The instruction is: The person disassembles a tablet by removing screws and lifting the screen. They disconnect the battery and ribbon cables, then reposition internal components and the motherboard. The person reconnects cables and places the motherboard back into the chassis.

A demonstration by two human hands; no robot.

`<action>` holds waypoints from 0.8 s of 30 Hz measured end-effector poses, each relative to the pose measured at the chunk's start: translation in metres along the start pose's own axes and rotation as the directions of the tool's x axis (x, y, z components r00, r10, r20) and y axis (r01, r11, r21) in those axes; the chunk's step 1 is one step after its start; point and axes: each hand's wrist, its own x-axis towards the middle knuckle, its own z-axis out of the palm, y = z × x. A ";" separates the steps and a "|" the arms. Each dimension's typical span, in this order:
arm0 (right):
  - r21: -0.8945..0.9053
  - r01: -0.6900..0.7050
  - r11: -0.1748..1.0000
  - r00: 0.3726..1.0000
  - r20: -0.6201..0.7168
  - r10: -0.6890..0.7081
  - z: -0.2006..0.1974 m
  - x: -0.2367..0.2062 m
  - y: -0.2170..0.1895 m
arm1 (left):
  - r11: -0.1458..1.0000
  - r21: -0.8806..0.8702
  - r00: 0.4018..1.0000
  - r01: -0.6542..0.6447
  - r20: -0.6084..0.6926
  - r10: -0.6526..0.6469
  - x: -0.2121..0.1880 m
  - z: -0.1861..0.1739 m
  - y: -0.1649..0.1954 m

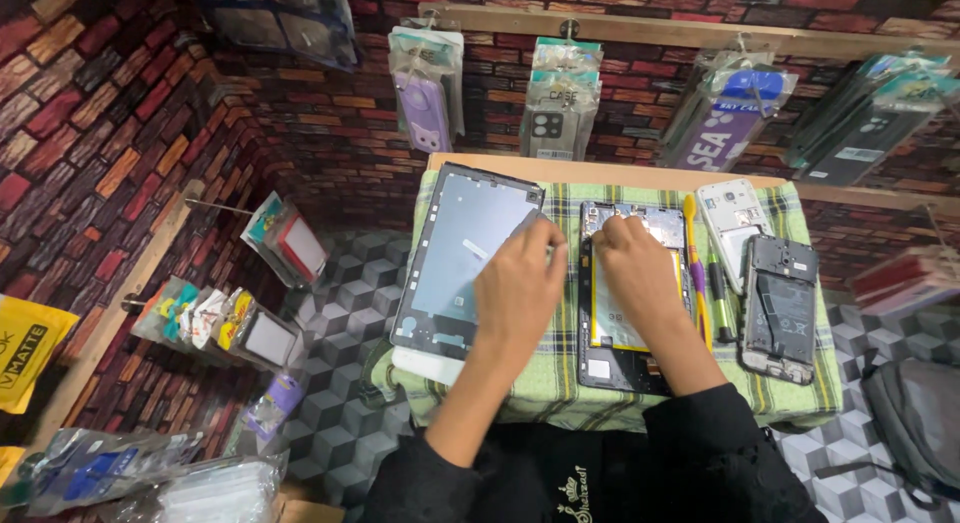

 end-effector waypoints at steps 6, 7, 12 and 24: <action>0.267 -0.219 0.939 0.973 -0.011 0.230 -0.008 -0.015 -0.001 | 0.998 -0.048 0.996 0.030 0.086 -0.026 -0.027 0.028 0.021; 0.269 -0.208 0.940 0.973 -0.045 0.228 -0.009 -0.015 -0.001 | 0.999 -0.029 0.994 0.032 0.106 -0.028 -0.030 0.030 0.021; 0.318 -0.249 0.915 0.953 -0.088 0.290 -0.024 -0.018 -0.003 | 0.963 0.247 0.992 -0.107 0.095 0.086 -0.022 0.050 0.023; 0.382 -0.237 0.893 0.918 -0.212 0.334 -0.042 -0.012 -0.001 | 0.993 0.092 0.996 -0.067 0.070 0.061 -0.006 0.058 0.028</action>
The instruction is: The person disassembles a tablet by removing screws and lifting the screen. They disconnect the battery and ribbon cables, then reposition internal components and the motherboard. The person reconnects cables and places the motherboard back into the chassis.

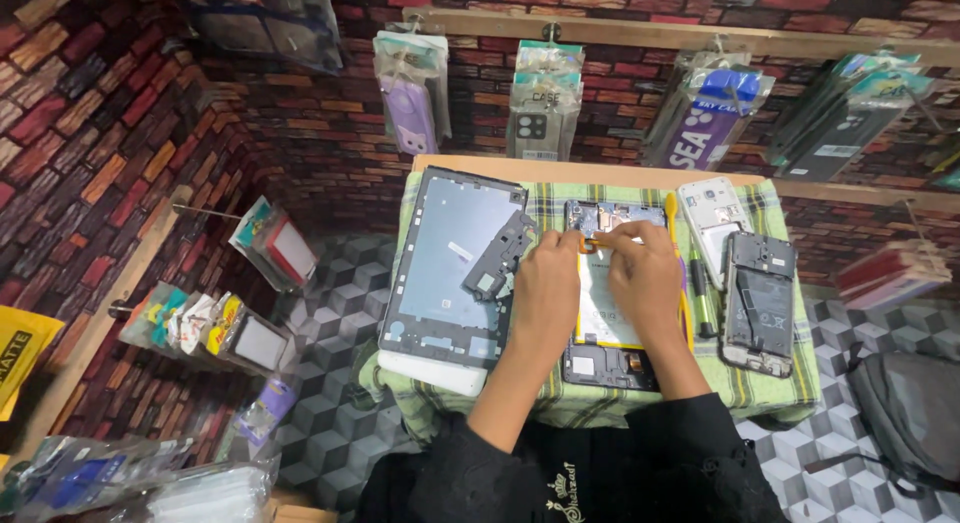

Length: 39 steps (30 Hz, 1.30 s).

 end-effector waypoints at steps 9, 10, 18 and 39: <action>0.643 -0.439 0.628 0.894 0.386 0.229 -0.004 -0.019 0.035 | 0.936 -0.332 0.985 0.118 0.155 -0.070 -0.046 -0.030 0.004; 0.623 -0.456 0.636 0.876 0.440 0.197 -0.010 -0.028 0.041 | 0.921 -0.374 0.987 0.110 0.150 -0.056 -0.054 -0.031 0.004; 0.482 -0.729 0.486 0.680 0.594 0.430 -0.052 -0.130 0.059 | 0.745 -0.610 0.946 0.269 0.314 -0.084 -0.096 -0.021 0.005; 0.461 -0.658 0.596 0.753 0.426 0.501 -0.082 -0.176 0.056 | 0.919 -0.393 0.972 -0.015 0.211 0.106 -0.127 -0.003 0.006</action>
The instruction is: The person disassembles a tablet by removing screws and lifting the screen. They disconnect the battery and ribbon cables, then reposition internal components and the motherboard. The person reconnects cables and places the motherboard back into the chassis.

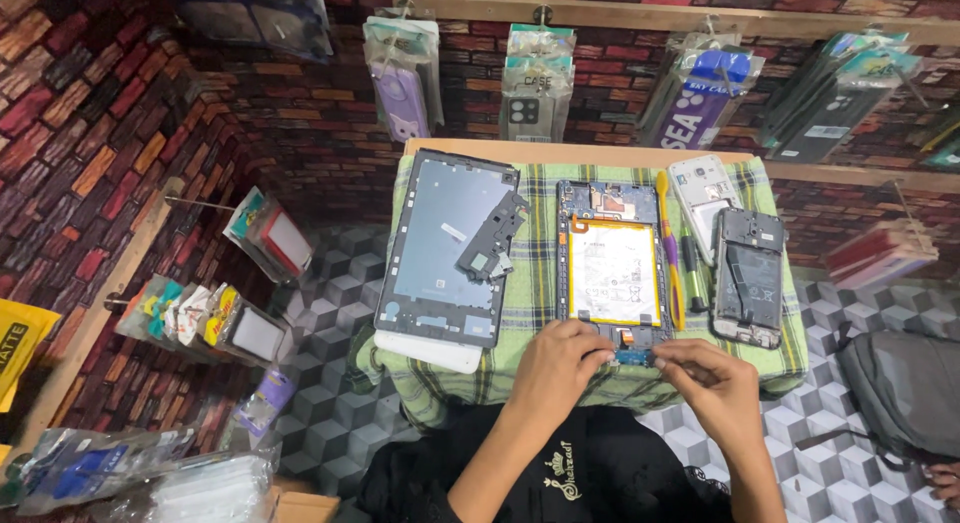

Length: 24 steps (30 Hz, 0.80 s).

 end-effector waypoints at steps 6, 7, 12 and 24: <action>-0.307 0.083 0.948 0.989 -0.091 -0.115 0.007 -0.010 -0.025 | 1.000 -0.008 1.000 -0.012 0.005 0.012 -0.004 -0.001 -0.001; -0.338 0.116 0.934 0.983 -0.093 -0.156 0.009 -0.013 -0.029 | 1.000 -0.010 1.000 -0.013 0.003 0.013 -0.005 -0.001 0.000; -0.451 0.101 0.887 0.980 -0.108 -0.166 0.014 -0.017 -0.043 | 0.999 0.037 0.999 0.005 -0.035 -0.004 -0.004 0.003 0.005; -0.537 0.164 0.828 0.966 -0.083 -0.245 0.017 -0.021 -0.049 | 0.995 0.059 0.996 0.086 -0.028 -0.084 0.000 0.000 0.015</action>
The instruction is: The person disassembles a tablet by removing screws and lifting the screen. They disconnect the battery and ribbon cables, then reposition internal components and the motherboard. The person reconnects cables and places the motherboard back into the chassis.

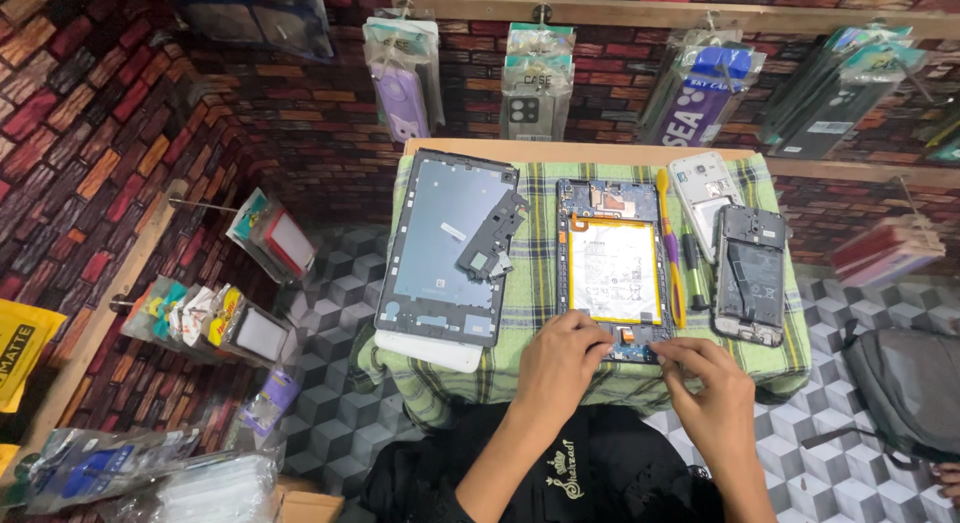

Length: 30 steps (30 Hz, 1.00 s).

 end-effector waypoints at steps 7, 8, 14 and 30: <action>-0.053 0.073 0.996 0.997 0.028 -0.072 -0.001 0.005 0.004 | 0.998 0.062 0.998 0.023 0.060 -0.027 0.000 -0.002 0.004; -0.031 -0.002 1.000 0.998 0.063 0.003 -0.001 0.006 0.005 | 0.998 0.062 0.998 0.021 0.060 -0.025 0.000 -0.002 0.004; 0.018 -0.039 0.999 0.993 0.113 0.037 0.003 0.009 0.008 | 0.998 0.044 0.996 0.047 0.072 -0.050 0.002 0.000 -0.001; -0.264 0.072 0.962 0.991 0.132 -0.037 0.005 0.009 -0.003 | 0.991 0.077 0.992 0.107 0.061 -0.112 0.009 0.005 0.001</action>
